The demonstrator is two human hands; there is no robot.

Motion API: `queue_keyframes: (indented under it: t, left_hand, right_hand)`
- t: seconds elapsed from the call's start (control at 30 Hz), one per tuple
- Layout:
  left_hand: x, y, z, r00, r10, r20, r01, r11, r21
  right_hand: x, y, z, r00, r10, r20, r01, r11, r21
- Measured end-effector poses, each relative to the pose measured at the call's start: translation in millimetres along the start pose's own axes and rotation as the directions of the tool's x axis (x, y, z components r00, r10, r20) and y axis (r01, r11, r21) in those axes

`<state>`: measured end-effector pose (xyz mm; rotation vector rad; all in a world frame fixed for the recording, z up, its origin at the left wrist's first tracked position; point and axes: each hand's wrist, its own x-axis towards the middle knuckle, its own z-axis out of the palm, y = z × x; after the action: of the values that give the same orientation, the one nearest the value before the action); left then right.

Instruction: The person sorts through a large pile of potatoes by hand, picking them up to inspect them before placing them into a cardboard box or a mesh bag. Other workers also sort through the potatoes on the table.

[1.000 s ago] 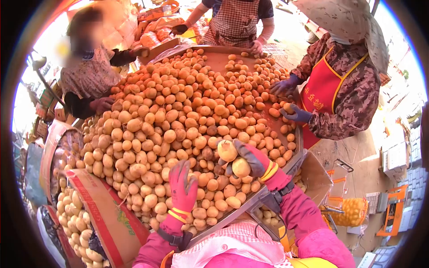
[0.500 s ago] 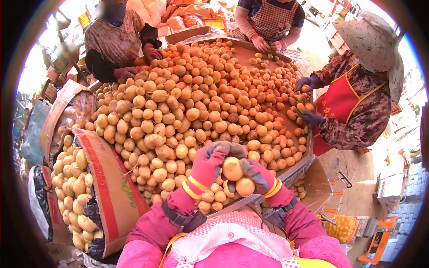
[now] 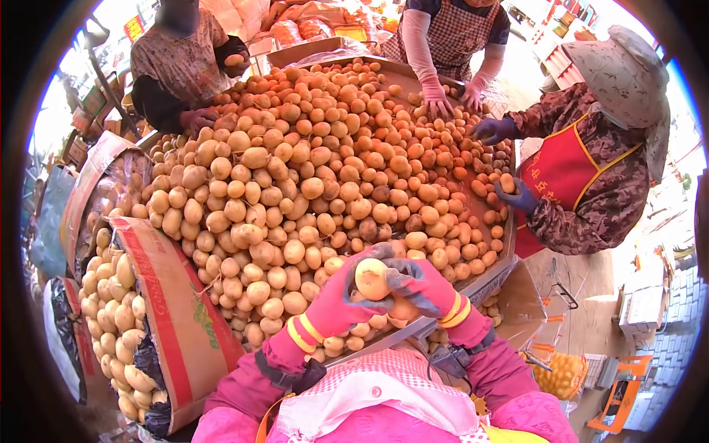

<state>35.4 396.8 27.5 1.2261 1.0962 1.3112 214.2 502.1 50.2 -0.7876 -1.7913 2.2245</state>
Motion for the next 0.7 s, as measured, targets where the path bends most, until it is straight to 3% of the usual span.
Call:
queue_keyframes:
  t: [0.03, 0.1, 0.13, 0.17, 0.2, 0.27, 0.4, 0.47, 0.53, 0.57, 0.6, 0.67, 0.7]
  left_hand:
    - [-1, -1, 1, 0.997, -0.070, -0.018, 0.068, 0.994, -0.090]
    - [0, -1, -3, 0.996, -0.064, -0.055, 0.056, 0.988, -0.143]
    - [2, -1, -7, 0.995, -0.058, -0.087, 0.040, 0.980, -0.195]
    - [2, -1, -9, 0.992, -0.058, -0.116, 0.027, 0.968, -0.249]
    - [-1, -3, -9, 0.988, -0.062, -0.143, 0.016, 0.953, -0.303]
    - [-2, -16, -17, 0.973, -0.110, -0.205, 0.046, 0.954, -0.295]
    - [-9, -21, -19, 0.969, -0.195, -0.150, 0.108, 0.886, -0.452]
    - [-4, -16, -10, 0.951, -0.231, -0.208, 0.151, 0.929, -0.339]
    - [0, -13, -5, 0.956, -0.184, -0.228, 0.138, 0.969, -0.205]
    - [0, -10, 0, 0.956, -0.187, -0.226, 0.142, 0.969, -0.200]
    - [1, -7, 6, 0.955, -0.209, -0.209, 0.160, 0.960, -0.229]
    - [0, -4, 9, 0.953, -0.234, -0.194, 0.182, 0.950, -0.253]
    - [0, -4, 10, 0.962, -0.212, -0.172, 0.165, 0.953, -0.253]
  right_hand:
    - [2, 9, -5, 1.000, 0.004, 0.001, -0.004, 1.000, 0.001]
    - [9, 25, -12, 0.965, -0.261, 0.021, 0.249, 0.894, -0.373]
    - [8, 31, -12, 0.967, -0.256, 0.013, 0.243, 0.897, -0.368]
    - [7, 17, -3, 0.998, -0.037, -0.045, 0.046, 0.975, 0.218]
    - [3, 12, 2, 0.984, 0.176, 0.024, -0.137, 0.668, 0.731]
    - [3, 33, -13, 0.989, 0.062, 0.135, -0.149, 0.417, 0.897]
    - [-6, 28, -11, 0.985, -0.112, 0.130, -0.079, 0.375, 0.923]
    - [-16, 23, -7, 0.979, -0.163, 0.119, -0.054, 0.355, 0.933]
    - [-28, 26, -4, 0.989, -0.104, -0.103, 0.146, 0.678, 0.720]
    - [-36, 30, -13, 0.997, -0.033, -0.068, 0.074, 0.607, 0.791]
    - [-41, 44, -16, 0.989, -0.056, -0.137, 0.143, 0.594, 0.791]
    - [-64, 55, -31, 0.963, 0.029, -0.268, 0.191, 0.629, 0.754]
    - [-78, 62, -39, 0.920, 0.056, -0.388, 0.229, 0.726, 0.649]
